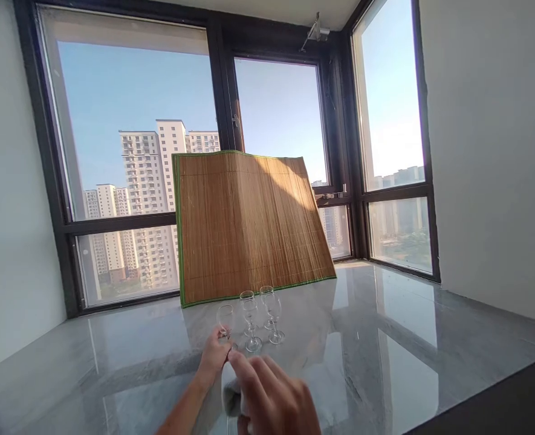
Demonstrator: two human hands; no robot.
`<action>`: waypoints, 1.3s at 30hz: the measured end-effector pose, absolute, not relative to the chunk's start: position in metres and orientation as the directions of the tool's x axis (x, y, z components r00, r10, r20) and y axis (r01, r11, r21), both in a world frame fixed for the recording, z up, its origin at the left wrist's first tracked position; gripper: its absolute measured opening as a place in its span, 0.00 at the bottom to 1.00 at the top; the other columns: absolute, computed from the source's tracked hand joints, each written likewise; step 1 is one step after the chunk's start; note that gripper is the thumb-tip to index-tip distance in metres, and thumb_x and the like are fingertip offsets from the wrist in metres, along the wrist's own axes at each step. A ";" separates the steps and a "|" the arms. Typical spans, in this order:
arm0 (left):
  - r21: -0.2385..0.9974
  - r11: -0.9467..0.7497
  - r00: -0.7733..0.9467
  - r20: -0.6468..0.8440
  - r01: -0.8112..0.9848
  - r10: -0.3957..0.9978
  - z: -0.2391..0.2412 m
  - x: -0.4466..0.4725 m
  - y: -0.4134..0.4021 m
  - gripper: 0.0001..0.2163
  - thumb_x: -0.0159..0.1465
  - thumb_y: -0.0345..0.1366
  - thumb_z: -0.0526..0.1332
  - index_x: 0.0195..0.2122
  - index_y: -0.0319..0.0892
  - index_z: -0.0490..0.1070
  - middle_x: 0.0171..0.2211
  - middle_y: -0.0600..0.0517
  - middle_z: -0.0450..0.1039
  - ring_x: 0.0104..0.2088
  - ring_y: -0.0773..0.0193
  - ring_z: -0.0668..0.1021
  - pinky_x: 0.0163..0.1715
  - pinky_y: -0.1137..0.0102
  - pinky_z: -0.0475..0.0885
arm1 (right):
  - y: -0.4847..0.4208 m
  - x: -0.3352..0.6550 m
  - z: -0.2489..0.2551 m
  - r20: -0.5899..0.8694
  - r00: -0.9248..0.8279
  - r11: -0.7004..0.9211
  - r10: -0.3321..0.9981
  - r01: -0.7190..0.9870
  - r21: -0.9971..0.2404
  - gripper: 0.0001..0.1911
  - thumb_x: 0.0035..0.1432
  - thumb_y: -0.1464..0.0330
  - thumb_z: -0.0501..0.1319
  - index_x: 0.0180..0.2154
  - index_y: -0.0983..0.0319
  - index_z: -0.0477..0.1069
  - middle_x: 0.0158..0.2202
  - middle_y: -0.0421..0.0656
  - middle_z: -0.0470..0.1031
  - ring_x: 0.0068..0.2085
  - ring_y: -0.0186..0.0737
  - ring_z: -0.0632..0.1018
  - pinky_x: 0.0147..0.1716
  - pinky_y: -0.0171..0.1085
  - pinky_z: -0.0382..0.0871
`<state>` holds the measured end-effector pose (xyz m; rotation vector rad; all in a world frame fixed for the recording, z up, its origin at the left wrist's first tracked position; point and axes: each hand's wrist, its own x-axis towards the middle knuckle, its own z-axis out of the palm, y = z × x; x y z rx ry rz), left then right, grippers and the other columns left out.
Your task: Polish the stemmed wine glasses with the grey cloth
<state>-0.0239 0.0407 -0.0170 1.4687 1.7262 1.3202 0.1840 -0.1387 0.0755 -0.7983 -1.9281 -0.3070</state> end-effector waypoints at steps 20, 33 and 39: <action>0.768 -0.112 -0.247 0.336 0.630 0.909 -0.014 -0.030 0.039 0.05 0.59 0.31 0.61 0.27 0.42 0.75 0.29 0.50 0.78 0.31 0.62 0.78 0.31 0.73 0.63 | -0.011 0.222 -0.019 0.434 0.250 -0.178 0.865 0.964 -0.199 0.28 0.60 0.67 0.52 0.61 0.63 0.59 0.56 0.56 0.67 0.57 0.54 0.66 0.52 0.54 0.58; 0.946 -0.064 -0.377 0.189 0.319 0.907 -0.015 -0.036 0.048 0.16 0.57 0.38 0.62 0.47 0.43 0.68 0.51 0.44 0.74 0.30 0.64 0.80 0.25 0.73 0.68 | -0.004 0.223 -0.021 0.386 0.042 0.080 0.922 0.952 -0.296 0.31 0.58 0.78 0.47 0.64 0.69 0.54 0.52 0.55 0.69 0.50 0.47 0.71 0.40 0.37 0.66; 0.982 -0.080 -0.139 0.105 0.173 0.985 -0.017 -0.033 0.055 0.23 0.52 0.51 0.65 0.45 0.43 0.69 0.41 0.48 0.78 0.25 0.67 0.78 0.22 0.74 0.68 | -0.002 0.225 -0.017 0.372 0.052 0.096 0.927 0.925 -0.369 0.33 0.55 0.78 0.49 0.64 0.68 0.55 0.56 0.53 0.69 0.54 0.46 0.71 0.47 0.38 0.64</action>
